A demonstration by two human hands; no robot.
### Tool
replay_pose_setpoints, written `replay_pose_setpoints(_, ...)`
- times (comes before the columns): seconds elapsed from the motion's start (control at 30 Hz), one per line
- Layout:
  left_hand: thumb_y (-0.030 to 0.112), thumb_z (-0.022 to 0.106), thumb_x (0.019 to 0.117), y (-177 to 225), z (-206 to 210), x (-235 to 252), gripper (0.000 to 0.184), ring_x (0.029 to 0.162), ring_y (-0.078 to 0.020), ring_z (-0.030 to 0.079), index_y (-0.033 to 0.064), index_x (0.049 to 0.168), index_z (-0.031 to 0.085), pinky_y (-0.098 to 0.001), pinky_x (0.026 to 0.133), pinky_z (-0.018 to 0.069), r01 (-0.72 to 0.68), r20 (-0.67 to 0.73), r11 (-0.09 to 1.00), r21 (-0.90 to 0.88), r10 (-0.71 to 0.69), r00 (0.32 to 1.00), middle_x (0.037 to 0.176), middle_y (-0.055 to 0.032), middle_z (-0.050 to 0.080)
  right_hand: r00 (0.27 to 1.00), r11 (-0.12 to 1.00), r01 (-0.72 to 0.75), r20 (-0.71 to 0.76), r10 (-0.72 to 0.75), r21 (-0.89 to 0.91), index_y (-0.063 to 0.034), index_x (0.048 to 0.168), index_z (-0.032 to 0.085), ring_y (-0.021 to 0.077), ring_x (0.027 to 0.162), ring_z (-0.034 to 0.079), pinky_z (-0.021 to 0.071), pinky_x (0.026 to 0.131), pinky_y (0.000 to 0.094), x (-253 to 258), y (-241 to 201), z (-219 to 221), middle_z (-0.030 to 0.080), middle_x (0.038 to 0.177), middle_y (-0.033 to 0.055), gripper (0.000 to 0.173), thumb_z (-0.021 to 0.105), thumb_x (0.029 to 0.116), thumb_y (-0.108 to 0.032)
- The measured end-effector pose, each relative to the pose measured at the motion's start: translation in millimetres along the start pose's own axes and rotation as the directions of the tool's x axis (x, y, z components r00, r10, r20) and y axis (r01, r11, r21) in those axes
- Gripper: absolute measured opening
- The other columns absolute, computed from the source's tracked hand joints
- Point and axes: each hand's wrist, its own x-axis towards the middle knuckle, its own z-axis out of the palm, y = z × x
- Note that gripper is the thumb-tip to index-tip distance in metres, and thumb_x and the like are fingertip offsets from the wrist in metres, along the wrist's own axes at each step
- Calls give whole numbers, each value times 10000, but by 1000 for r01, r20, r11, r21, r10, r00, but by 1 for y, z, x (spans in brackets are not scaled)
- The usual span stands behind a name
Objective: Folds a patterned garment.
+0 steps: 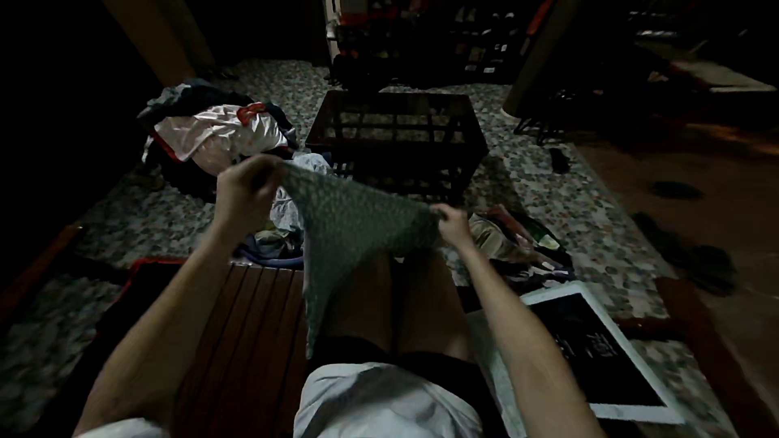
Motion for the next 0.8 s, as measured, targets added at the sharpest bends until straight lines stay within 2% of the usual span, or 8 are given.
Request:
replay_pose_setpoints(0.07, 198, 539, 1055, -9, -4, 42, 289, 723, -148, 655, -39, 1182, 644, -376, 701, 587, 66, -48, 993, -99, -71, 996, 929, -141, 685, 995, 995, 34, -89, -42, -90, -39, 1281, 693, 400, 1204, 639, 478, 1041, 594, 44, -7, -37, 689, 1267, 205, 335, 486, 1018, -19)
replay_pose_setpoints(0.23, 179, 513, 1048, -2, -26, 66, 288, 993, -89, 707, -29, 1241, 567, -324, 924, 611, -61, -187, 901, -429, -22, 982, 1121, -39, 676, 911, 924, 143, -318, -263, -355, -46, 1209, 715, 393, 1185, 630, 458, 1048, 577, 71, -39, -132, 688, 1220, 209, 265, 554, 1010, -117)
replay_pose_setpoints(0.37, 254, 515, 1052, -11, -32, 17, 287, 996, -100, 706, 39, 1230, 582, -365, 925, 615, -56, -138, 877, -478, -12, 990, 1110, 9, 687, 795, 827, 179, -417, -441, -533, -49, 1106, 732, 453, 1214, 575, 416, 1036, 626, 21, -40, -170, 675, 1185, 229, 214, 658, 915, -109)
replay_pose_setpoints(0.47, 279, 582, 1007, -28, -40, -55, 258, 844, 1, 661, 85, 1160, 653, -234, 777, 589, 11, 20, 945, -328, -4, 1000, 989, 55, 684, 754, 816, 261, -418, -506, -516, -4, 1098, 704, 451, 1256, 553, 406, 1080, 610, -49, -30, -171, 658, 1237, 229, 216, 624, 921, -98)
replay_pose_setpoints(0.53, 337, 609, 996, -51, -46, -105, 256, 896, 28, 662, 160, 1157, 700, -187, 794, 571, -19, 185, 948, -317, 81, 979, 1051, 93, 710, 779, 828, 304, -377, -501, -472, 22, 1074, 698, 437, 1180, 597, 437, 1038, 601, -108, -21, -158, 685, 1156, 226, 218, 589, 930, -100)
replay_pose_setpoints(0.63, 352, 583, 1015, -77, -54, -160, 279, 1160, -118, 674, 144, 1087, 754, -309, 987, 568, -64, 428, 939, -338, 214, 878, 1259, -3, 716, 888, 886, 316, -222, -402, -339, -59, 985, 748, 333, 1074, 658, 467, 993, 539, -190, 1, -134, 740, 1015, 126, 217, 569, 939, -174)
replay_pose_setpoints(0.73, 364, 647, 967, -91, -51, -199, 278, 1086, -89, 696, 148, 1062, 794, -307, 933, 588, 39, 660, 956, -292, 172, 732, 1197, 20, 740, 974, 963, 227, 38, -224, -146, -99, 951, 786, 282, 1041, 688, 515, 945, 508, -248, 20, -113, 759, 988, 67, 205, 604, 896, -176)
replay_pose_setpoints(0.8, 278, 704, 921, -94, -45, -212, 228, 1044, -143, 710, 129, 1072, 787, -392, 920, 591, 97, 805, 963, -252, 153, 574, 1154, -8, 748, 959, 994, 103, 268, -89, -36, -80, 955, 796, 280, 1014, 702, 546, 933, 517, -268, 25, -112, 757, 985, 80, 162, 657, 882, -121)
